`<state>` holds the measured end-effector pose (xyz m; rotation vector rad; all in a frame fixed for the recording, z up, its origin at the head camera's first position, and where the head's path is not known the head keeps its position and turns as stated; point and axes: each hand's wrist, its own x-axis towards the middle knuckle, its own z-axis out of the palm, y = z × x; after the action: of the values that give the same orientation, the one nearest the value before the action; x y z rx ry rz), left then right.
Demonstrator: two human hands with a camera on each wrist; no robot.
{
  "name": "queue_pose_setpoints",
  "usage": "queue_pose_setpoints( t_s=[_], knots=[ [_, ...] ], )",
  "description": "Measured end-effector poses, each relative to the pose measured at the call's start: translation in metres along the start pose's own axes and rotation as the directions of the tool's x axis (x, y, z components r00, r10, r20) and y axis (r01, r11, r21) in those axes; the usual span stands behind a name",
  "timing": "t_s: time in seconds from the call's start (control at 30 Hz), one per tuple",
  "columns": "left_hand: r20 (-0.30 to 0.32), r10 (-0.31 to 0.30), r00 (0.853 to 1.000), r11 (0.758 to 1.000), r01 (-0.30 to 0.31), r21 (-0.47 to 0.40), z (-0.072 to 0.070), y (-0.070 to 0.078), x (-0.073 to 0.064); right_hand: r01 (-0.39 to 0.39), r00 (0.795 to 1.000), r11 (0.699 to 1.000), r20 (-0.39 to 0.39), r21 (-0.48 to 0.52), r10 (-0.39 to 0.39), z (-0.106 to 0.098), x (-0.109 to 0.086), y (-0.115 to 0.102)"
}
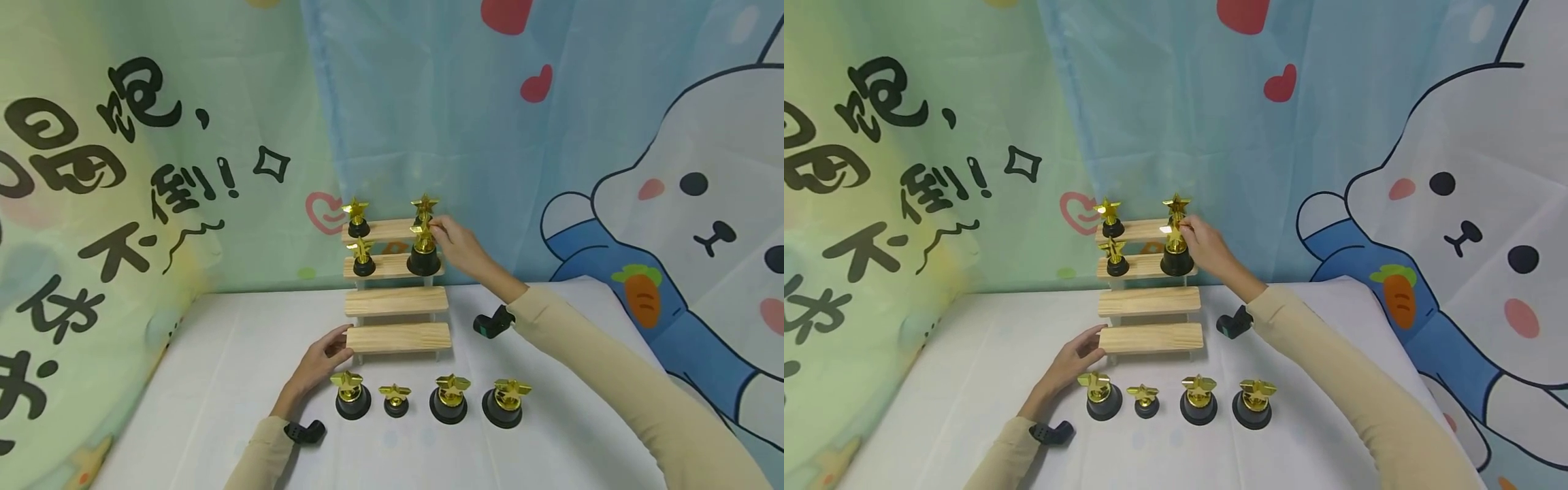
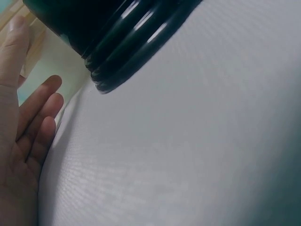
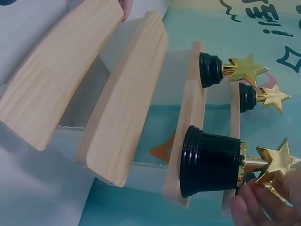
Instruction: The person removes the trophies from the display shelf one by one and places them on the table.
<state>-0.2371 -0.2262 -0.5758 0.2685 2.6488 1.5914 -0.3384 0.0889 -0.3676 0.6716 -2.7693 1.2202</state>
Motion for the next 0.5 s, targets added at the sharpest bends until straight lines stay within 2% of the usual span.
queue_pose_setpoints(
  t_s=[0.27,0.5],
  knots=[
    [-0.007,0.002,1.0,1.0,-0.002,0.005,-0.0017,0.0021,0.0025,-0.018,1.0,1.0,0.012,-0.012,0.018,-0.0057,0.0039,-0.0063],
    [0.0,-0.01,1.0,1.0,0.01,-0.005,-0.0001,0.0009,0.0005,0.023,1.0,0.999,-0.001,-0.022,-0.023,-0.0036,-0.0036,-0.007]
  ],
)
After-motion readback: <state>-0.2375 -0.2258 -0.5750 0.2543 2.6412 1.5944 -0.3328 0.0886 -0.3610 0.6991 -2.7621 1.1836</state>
